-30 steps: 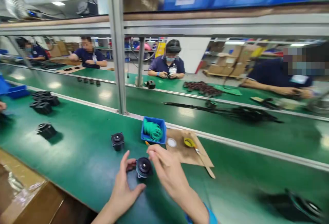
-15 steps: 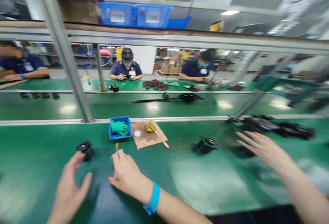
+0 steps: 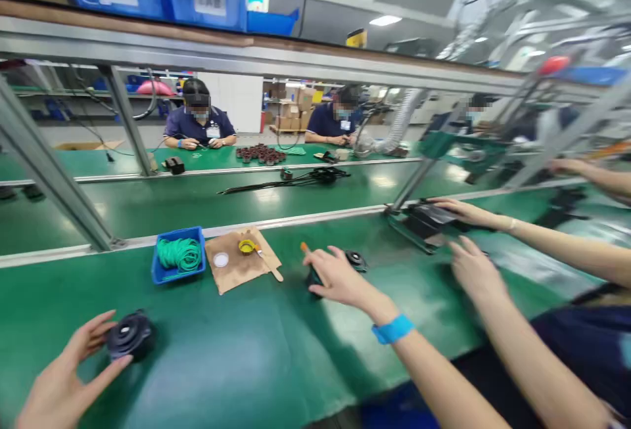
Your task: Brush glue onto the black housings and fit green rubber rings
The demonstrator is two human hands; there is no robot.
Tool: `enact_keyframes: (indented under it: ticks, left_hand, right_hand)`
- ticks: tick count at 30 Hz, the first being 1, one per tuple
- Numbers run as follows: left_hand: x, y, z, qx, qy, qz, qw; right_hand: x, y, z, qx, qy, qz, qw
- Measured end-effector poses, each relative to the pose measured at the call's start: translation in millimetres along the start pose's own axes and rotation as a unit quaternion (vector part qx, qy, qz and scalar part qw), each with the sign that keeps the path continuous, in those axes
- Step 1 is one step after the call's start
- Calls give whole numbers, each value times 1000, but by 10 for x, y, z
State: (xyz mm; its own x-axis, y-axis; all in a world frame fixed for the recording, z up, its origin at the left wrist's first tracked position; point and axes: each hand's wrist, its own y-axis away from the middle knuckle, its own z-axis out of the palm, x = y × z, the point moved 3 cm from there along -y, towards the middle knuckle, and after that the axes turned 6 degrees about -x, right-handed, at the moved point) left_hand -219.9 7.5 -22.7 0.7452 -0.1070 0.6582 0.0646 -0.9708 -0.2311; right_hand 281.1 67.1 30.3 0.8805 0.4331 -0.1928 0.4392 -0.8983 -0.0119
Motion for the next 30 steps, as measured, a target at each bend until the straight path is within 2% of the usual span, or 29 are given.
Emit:
enact_keyframes:
  ticks: [2, 3, 5, 7, 9, 13, 15, 17, 20, 24, 28, 30]
  left_hand:
    - [284, 92, 114, -60, 27, -7, 998]
    - [398, 131, 163, -83, 39, -8, 996]
    - [564, 204, 242, -112, 55, -6, 992]
    - [663, 268, 302, -133, 69, -2, 989]
    - [715, 312, 339, -145, 80, -2, 986]
    - [763, 335, 358, -159, 101, 0, 982]
    - [781, 332, 352, -167, 111, 4, 980]
    - [791, 334, 343, -173, 116, 7, 978]
    - [779, 357, 345, -174, 123, 9, 977]
    - [738, 400, 383, -155, 137, 23, 978]
    - [708, 428, 443, -115, 157, 32, 980]
    - [698, 438, 475, -105, 166, 27, 980]
  right_hand:
    - [286, -90, -37, 10, 32, 17, 999]
    - [350, -164, -58, 34, 45, 19, 998]
    - [283, -374, -101, 104, 28, 3, 994]
    - [-34, -662, -123, 163, -39, -46, 985]
    - [-517, -1015, -96, 176, -106, -112, 972]
    - [-1486, -1727, 93, 123, -109, -196, 967]
    - [-1816, -1989, 212, 84, -90, -229, 966]
    - [-2013, -2160, 313, 49, -69, -248, 965]
    - [-2108, -2262, 381, 20, -55, -247, 967]
    - [-2049, -2188, 287, 25, -78, -217, 973]
    - [-1955, -1875, 81, 72, -144, -158, 974]
    - [-1953, -1641, 46, 48, -251, -145, 956]
